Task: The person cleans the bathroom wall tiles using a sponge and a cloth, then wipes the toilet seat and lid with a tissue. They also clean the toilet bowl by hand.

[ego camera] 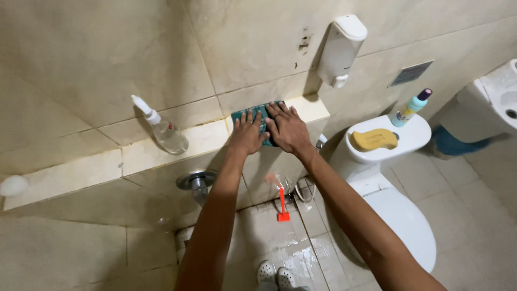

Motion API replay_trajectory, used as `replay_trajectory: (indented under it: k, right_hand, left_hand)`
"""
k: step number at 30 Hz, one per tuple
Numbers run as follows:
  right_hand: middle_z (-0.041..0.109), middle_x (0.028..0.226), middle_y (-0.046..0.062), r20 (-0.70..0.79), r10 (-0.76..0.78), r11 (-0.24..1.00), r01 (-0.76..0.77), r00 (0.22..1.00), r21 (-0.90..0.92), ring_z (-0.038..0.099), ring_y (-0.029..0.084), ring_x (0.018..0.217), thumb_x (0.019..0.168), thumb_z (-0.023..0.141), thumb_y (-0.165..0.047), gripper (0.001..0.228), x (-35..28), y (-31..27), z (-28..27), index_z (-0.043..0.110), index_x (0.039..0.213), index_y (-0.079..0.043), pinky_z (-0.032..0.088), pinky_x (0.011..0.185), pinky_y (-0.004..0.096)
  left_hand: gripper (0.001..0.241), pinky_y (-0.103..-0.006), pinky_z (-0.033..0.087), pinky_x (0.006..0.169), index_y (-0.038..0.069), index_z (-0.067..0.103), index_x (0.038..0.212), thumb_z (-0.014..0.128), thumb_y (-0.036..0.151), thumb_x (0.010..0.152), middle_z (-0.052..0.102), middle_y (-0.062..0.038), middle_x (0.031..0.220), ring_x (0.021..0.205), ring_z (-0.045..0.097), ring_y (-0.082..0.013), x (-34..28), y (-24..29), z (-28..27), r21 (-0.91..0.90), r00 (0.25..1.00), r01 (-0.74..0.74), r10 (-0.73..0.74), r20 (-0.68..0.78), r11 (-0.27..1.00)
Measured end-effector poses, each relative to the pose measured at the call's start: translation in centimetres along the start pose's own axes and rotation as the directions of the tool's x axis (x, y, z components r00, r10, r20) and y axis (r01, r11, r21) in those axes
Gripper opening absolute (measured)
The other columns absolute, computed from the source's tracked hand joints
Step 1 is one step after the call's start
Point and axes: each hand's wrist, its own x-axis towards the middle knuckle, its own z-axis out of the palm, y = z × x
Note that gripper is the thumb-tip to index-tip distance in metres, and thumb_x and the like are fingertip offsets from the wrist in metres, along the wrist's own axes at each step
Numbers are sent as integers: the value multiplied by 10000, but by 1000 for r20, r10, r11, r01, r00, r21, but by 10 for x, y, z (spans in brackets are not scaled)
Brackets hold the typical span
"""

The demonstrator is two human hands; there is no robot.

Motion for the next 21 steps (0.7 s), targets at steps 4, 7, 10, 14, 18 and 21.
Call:
replay_trajectory:
  k: [4,7,10,14,18,21]
  right_hand:
    - [483,1581,70,-66,54,999,-54,996,-2,380,309,1500,1056,419,-407,538,-4,-13,-1,552,1485,-110,250,1241,514]
    - [484,1570,76,-106,82,995,-87,991,-44,349,320,1499,1036,429,-370,525,-10,-22,2,565,1469,-105,202,1239,522]
    - [475,1583,127,-180,32,988,-58,983,-145,327,314,1520,1055,420,-342,504,-10,-17,19,562,1458,-76,160,1262,520]
    - [452,1607,199,-243,-30,986,-10,970,-165,320,338,1531,1101,383,-310,492,-10,-7,38,527,1473,-23,164,1260,506]
    - [462,1584,175,-158,17,998,-27,987,-65,351,329,1507,1081,381,-319,527,-10,-14,22,501,1510,-38,197,1253,494]
    - [468,1583,168,-95,25,999,-27,995,-22,374,340,1493,1090,380,-332,524,-8,-15,11,499,1510,-42,229,1249,496]
  left_hand:
    - [968,-553,170,1250,111,203,1630,683,523,897,164,-222,1687,1550,173,-427,9,-10,7,-19,994,6,-4,109,1000]
    - [1019,-556,152,1251,120,184,1638,716,513,863,137,-233,1691,1552,147,-440,11,-14,15,-40,991,-18,23,132,999]
    - [1048,-555,145,1256,129,179,1648,739,480,835,123,-241,1697,1556,136,-447,15,-16,15,-49,991,-26,32,128,998]
    - [1072,-552,136,1265,150,175,1651,766,476,818,114,-230,1701,1561,128,-444,12,-22,17,-66,990,-44,52,128,997]
    - [1087,-540,137,1272,157,168,1648,784,474,810,124,-186,1707,1568,136,-408,5,-7,6,-17,994,-19,21,107,1000]
    - [1090,-511,144,1279,109,157,1648,783,453,826,137,-158,1716,1577,142,-368,-1,5,-1,14,995,23,-24,102,1000]
